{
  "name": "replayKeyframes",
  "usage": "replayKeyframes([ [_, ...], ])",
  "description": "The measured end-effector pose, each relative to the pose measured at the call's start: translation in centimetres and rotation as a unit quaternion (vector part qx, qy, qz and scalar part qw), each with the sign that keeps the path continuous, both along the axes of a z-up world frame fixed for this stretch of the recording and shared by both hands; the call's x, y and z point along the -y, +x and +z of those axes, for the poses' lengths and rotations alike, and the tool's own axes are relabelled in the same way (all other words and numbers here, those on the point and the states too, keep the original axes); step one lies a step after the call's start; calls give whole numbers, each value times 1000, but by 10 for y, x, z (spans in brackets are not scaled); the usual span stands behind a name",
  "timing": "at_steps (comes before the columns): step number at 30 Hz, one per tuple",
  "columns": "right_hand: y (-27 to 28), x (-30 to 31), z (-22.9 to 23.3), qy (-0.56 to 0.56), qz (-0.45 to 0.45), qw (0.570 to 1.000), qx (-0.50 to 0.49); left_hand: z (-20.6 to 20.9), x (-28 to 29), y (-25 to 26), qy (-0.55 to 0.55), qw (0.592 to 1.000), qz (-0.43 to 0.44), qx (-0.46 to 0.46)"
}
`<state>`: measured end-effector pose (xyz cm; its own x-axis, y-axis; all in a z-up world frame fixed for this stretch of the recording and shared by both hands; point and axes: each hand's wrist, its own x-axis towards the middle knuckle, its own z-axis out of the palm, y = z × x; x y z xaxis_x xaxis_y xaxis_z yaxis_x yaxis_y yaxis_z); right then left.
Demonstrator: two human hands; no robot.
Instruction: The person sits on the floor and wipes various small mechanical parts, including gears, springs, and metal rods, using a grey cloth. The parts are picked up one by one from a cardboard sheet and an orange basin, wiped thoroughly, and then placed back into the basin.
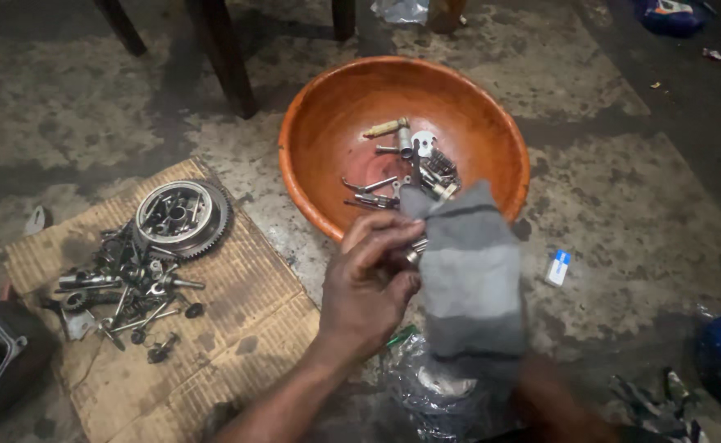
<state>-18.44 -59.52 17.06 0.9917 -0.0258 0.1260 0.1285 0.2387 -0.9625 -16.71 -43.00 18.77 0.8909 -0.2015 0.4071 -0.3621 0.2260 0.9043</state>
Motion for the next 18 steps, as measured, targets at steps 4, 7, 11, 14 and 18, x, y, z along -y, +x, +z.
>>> replayKeyframes([
  [4, -16, -22, -21, -44, -50, 998, -16, 4, 1, -8, 116, 985, 68, 105],
  [7, -3, 0, -23, 1, -71, 996, -49, 5, 3, -8, 152, 964, 59, 211],
  [11, 13, 35, -21, 99, -70, 988, -92, -3, 0, 13, -142, 950, -174, -216],
  [14, 13, 36, -25, 76, -70, 985, -141, -16, -8, 20, -180, 932, -226, -218],
  [18, -1, 19, -17, -62, -161, 974, -144, -42, 4, 9, -179, 928, -267, -188],
])
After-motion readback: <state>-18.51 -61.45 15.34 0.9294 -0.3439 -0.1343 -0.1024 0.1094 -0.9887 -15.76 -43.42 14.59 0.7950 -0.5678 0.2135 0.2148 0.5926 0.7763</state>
